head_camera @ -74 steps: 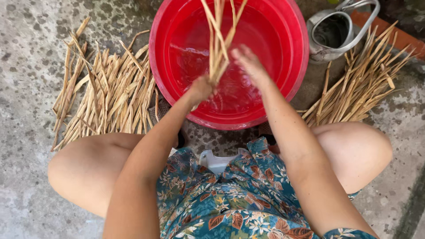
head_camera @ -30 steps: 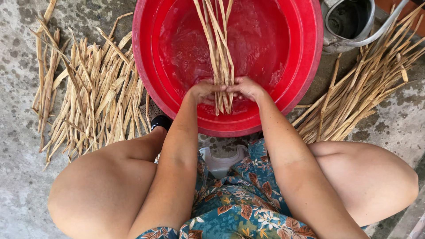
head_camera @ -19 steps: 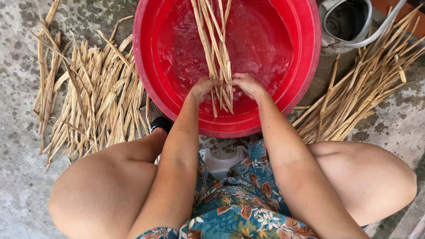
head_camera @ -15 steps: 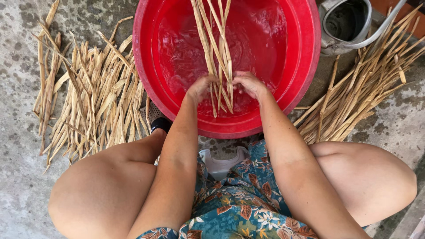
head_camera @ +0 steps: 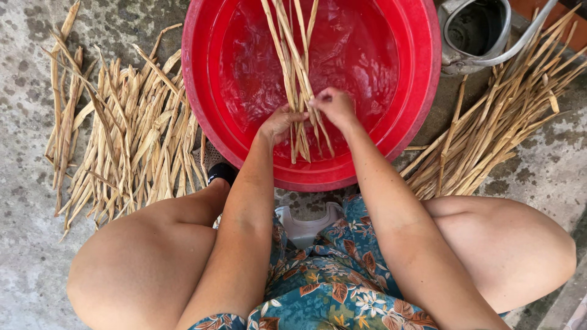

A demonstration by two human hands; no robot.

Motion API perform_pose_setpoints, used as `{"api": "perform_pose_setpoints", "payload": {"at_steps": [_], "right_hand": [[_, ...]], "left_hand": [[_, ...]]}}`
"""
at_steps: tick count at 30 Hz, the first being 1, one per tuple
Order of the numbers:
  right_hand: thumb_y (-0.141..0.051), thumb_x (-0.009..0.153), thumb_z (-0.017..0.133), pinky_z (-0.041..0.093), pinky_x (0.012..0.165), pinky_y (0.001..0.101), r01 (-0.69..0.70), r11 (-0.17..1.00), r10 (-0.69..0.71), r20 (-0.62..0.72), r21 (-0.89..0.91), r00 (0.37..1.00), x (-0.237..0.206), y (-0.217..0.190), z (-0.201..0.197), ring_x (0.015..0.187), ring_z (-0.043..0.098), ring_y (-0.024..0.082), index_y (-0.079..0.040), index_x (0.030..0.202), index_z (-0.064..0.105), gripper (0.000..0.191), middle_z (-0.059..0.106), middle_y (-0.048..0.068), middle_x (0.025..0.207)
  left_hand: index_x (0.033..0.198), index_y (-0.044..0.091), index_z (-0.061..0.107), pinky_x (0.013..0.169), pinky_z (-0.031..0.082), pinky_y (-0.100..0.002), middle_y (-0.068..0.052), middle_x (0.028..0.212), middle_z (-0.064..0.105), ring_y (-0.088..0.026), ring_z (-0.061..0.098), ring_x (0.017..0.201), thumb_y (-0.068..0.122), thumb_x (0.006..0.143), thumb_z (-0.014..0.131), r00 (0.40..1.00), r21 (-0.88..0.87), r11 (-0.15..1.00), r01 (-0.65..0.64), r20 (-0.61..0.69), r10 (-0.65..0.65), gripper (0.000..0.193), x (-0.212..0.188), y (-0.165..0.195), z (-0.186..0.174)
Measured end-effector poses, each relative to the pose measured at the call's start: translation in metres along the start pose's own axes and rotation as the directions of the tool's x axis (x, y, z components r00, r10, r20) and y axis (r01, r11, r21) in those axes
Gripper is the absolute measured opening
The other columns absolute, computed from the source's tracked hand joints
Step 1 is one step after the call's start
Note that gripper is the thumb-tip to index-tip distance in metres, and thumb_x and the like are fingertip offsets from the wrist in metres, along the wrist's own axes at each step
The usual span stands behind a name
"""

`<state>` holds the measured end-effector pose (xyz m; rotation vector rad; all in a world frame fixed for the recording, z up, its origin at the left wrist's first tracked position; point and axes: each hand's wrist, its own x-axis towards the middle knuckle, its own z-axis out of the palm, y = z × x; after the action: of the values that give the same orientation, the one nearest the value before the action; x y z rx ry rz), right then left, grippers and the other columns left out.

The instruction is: The person sits on a concrete floor and repeatedly dips bundles of dried plant stalks into a red basin of water. They agitate the stalks in the water, lift them to drain, and then place them back into the basin. The person also gathers a larger bundle of stalks and ties them together with a thin strip.

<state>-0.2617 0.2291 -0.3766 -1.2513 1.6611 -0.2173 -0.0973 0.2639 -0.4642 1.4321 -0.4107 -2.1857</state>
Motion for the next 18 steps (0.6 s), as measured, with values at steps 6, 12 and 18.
{"api": "perform_pose_setpoints", "payload": {"at_steps": [6, 12, 18], "right_hand": [[-0.030, 0.085, 0.079, 0.057, 0.099, 0.0435, -0.030, 0.999, 0.035, 0.110, -0.044, 0.993, 0.004, 0.006, 0.007, 0.102, 0.072, 0.020, -0.014, 0.109, 0.071, 0.030, 0.076, 0.006, 0.108], [-0.023, 0.089, 0.075, 0.047, 0.099, 0.0407, -0.144, 0.989, 0.144, 0.259, -0.016, 0.955, 0.003, 0.009, 0.002, 0.103, 0.068, 0.019, -0.012, 0.114, 0.071, 0.028, 0.074, 0.011, 0.111], [-0.029, 0.089, 0.075, 0.054, 0.096, 0.0427, -0.214, 0.962, 0.194, 0.131, 0.169, 0.972, 0.003, 0.021, -0.009, 0.101, 0.068, 0.021, -0.013, 0.127, 0.061, 0.043, 0.069, 0.008, 0.121]], "left_hand": [[0.130, 0.009, 0.061, 0.107, 0.049, -0.048, -0.008, 0.114, 0.073, -0.023, 0.067, 0.110, 0.019, 0.084, 0.081, 0.999, -0.068, 0.997, -0.037, -0.027, 0.035, 0.052, 0.004, -0.002, 0.002], [0.131, 0.000, 0.066, 0.103, 0.056, -0.048, -0.022, 0.123, 0.073, -0.033, 0.068, 0.116, 0.031, 0.080, 0.083, 0.974, 0.016, 0.995, -0.101, -0.202, 0.102, 0.063, 0.008, 0.004, 0.010], [0.152, 0.011, 0.041, 0.111, 0.043, -0.054, -0.015, 0.153, 0.049, -0.031, 0.043, 0.144, 0.028, 0.081, 0.084, 0.957, 0.490, 0.822, 0.291, -0.153, -0.247, 0.085, 0.006, -0.016, 0.013]]}}
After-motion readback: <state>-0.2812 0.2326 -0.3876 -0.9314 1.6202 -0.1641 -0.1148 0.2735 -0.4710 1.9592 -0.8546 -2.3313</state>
